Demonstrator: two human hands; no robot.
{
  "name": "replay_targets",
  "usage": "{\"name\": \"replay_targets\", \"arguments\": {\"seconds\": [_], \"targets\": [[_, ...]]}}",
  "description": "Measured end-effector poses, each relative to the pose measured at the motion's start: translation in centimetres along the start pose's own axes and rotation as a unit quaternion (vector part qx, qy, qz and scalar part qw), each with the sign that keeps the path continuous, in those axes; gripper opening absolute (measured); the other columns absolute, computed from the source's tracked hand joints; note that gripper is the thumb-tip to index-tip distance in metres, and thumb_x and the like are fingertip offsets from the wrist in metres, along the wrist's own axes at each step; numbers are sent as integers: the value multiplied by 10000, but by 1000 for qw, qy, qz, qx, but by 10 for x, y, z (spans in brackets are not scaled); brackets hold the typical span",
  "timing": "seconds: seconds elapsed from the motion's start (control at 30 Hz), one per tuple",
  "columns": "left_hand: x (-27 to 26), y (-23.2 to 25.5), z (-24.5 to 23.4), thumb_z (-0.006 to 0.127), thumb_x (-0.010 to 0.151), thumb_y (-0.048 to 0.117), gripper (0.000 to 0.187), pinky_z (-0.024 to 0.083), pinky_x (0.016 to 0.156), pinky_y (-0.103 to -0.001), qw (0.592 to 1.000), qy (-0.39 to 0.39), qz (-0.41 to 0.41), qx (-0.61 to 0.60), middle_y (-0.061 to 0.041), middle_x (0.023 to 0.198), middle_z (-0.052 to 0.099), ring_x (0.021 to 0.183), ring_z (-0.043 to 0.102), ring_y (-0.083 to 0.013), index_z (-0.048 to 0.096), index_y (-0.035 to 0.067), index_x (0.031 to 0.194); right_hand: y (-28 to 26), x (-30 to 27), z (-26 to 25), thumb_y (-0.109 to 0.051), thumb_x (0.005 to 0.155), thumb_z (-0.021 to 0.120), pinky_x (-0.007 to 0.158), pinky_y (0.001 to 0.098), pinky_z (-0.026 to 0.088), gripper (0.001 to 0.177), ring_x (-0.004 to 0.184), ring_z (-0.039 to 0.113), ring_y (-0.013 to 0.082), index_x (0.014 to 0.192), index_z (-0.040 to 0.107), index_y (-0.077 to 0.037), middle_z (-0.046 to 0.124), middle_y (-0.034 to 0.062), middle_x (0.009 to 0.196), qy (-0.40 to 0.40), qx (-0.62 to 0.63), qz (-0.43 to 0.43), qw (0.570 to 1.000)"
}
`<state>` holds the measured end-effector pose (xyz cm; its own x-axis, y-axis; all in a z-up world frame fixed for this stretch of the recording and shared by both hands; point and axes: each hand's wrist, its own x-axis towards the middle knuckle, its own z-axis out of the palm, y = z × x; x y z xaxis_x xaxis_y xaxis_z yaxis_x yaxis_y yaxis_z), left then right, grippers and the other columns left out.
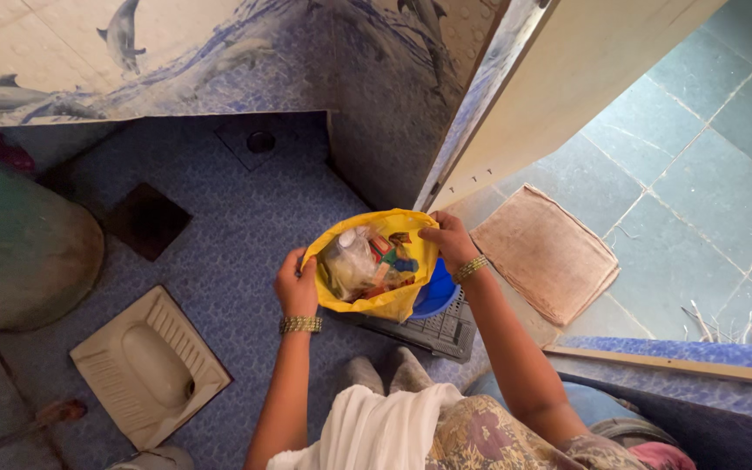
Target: The person stands in a tiled room and sorts items from a yellow plastic bag into a blue bucket. They repeatedly reach into the bag, pick up small objects, and place them into the bucket. The person lifts the bucket to check its contents before continuing to transfer items.
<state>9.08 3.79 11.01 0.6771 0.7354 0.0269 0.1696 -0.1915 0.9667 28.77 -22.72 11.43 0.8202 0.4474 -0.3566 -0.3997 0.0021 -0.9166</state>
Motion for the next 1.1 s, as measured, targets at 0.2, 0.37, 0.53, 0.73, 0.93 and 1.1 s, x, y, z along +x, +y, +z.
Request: {"name": "replay_targets", "arguments": {"seconds": [0.2,0.37,0.53,0.73,0.93,1.1], "targets": [[4,-10,27,728,908,164,259,538,711,-284,989,-66,-40,-124,-30,920,728,793,653,-94,677,19,1116,-7,-1,-8,-10,861,684,668,307,570,120,723,689,152,966,627,-21,717,59,854,3,39,6,999],[1,11,38,709,961,230,241,525,722,-278,993,-94,-65,-42,-21,888,738,794,642,-89,733,15,1068,-2,0,-20,-36,887,731,698,279,553,136,747,666,125,968,625,-9,713,54,877,-24,17,-42,999],[10,-2,50,705,965,213,270,531,785,-267,983,-144,-59,-94,-18,975,748,872,660,-88,724,12,1143,-33,-14,-14,-137,901,748,636,285,500,123,701,645,133,900,701,-24,707,78,840,-31,-109,16,993],[23,-38,59,737,889,90,341,561,863,-306,946,-139,-142,-256,-60,1097,743,976,704,-151,657,11,1212,-43,-18,2,-193,994,660,715,269,468,296,725,545,114,745,577,-57,575,0,743,-129,178,-65,973],[9,-56,56,654,919,71,261,569,777,-395,880,-207,-378,-201,-66,1040,715,887,689,-183,651,52,1179,-54,-19,13,-216,971,627,573,276,394,315,575,432,114,699,519,-102,439,-23,605,-105,256,-36,960],[11,-83,76,696,976,67,255,560,789,-390,906,-245,-255,-234,-100,1042,684,865,628,-209,704,10,1224,-66,-12,-16,-239,964,630,485,235,263,278,501,309,55,728,544,-120,378,-67,594,-11,215,-28,976]]}}
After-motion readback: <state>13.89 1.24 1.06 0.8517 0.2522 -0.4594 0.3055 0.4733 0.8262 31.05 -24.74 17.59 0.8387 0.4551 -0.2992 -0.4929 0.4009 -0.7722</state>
